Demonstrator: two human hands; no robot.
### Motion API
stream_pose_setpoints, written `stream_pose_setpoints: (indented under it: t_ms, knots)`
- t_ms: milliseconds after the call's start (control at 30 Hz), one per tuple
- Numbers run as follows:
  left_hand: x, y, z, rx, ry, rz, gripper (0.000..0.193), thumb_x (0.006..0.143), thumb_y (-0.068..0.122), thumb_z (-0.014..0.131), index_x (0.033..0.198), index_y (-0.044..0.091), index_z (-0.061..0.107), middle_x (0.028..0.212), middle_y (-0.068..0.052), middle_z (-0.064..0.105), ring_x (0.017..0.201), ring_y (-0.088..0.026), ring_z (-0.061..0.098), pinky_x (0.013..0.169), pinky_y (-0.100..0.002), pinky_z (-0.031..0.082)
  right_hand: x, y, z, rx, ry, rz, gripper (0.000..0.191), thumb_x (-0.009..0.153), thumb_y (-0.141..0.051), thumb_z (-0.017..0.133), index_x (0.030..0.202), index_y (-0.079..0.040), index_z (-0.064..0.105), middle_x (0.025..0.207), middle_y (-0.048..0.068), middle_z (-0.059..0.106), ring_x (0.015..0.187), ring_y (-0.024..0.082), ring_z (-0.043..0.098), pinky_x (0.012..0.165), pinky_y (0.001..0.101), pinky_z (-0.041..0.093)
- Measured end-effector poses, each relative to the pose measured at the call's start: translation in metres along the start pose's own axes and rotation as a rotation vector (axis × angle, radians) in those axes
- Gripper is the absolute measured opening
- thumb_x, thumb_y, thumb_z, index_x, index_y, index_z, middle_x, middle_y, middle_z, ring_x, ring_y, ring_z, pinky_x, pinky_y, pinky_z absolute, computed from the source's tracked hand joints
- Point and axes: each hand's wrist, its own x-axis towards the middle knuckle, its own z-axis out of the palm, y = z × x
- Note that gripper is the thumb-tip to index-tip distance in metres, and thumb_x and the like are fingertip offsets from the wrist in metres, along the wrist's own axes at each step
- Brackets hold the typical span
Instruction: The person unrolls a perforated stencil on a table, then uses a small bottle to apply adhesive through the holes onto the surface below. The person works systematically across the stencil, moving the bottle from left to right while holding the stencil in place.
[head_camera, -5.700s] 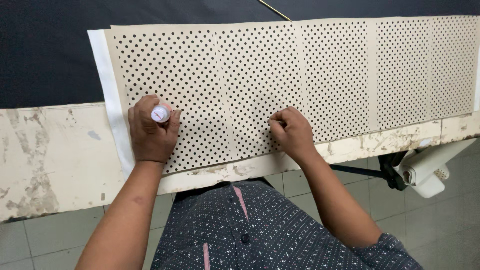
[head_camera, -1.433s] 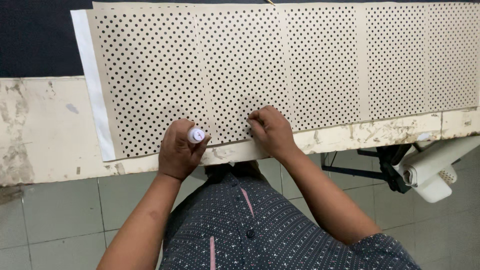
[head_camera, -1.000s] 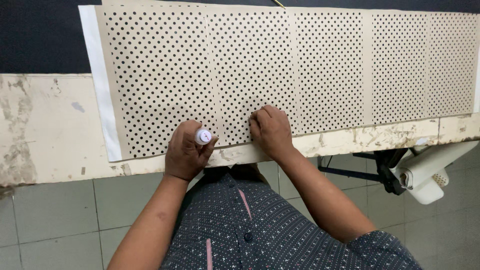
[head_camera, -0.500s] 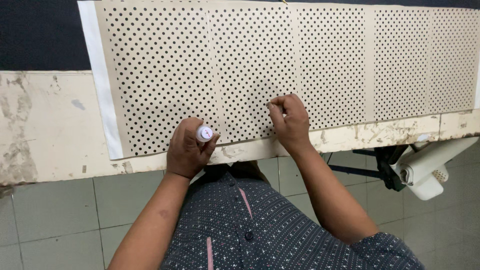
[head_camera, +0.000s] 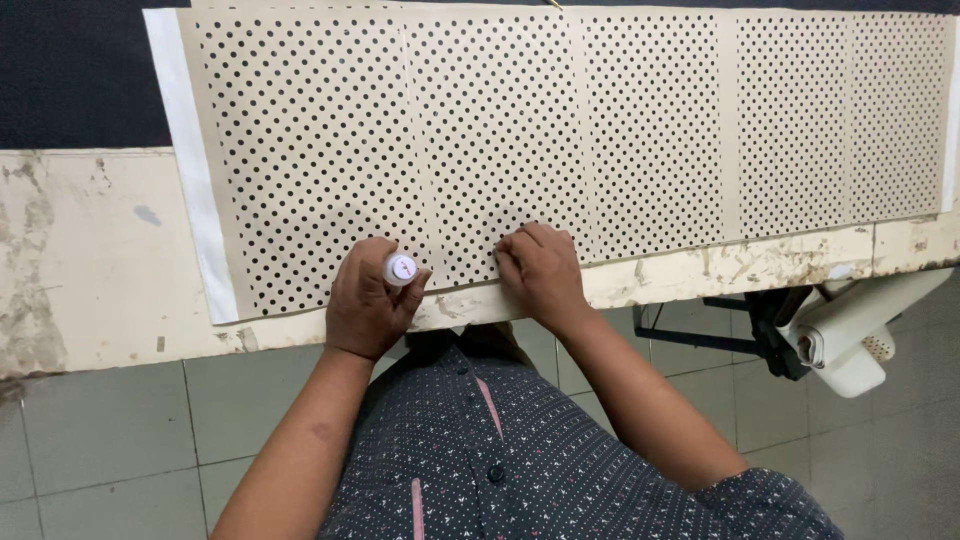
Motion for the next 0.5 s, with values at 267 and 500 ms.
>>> stream_pose_setpoints:
  t_ms: [267,500]
  knots:
    - [-0.0004,-0.0014,0.0001,0.024,-0.025,-0.017,0.051,0.097,0.034,0.073,0.129,0.012,0.039,0.109,-0.017,0.059,0.091,-0.035,0.064,0.074,-0.046,0.056,-0.0008,-0.0021,-0.0022,-0.07,-0.011,-0.029,0.008,0.085,-0.012,0.075,0.087,-0.012,0.068,0.084,0.002,0.061,0.082,0.022,0.06,0.079,0.0392,0.042]
    - [-0.0004,-0.001,0.0002,0.016,-0.018,-0.013,0.051,0.097,0.033,0.074,0.129,0.011,0.039,0.108,-0.016,0.059,0.09,-0.036,0.063,0.075,-0.047,0.055,-0.0011,-0.0036,0.0004,-0.053,-0.018,-0.031,0.009,0.084,-0.011,0.075,0.087,-0.012,0.066,0.084,0.003,0.06,0.082,0.023,0.06,0.079,0.0384,0.042]
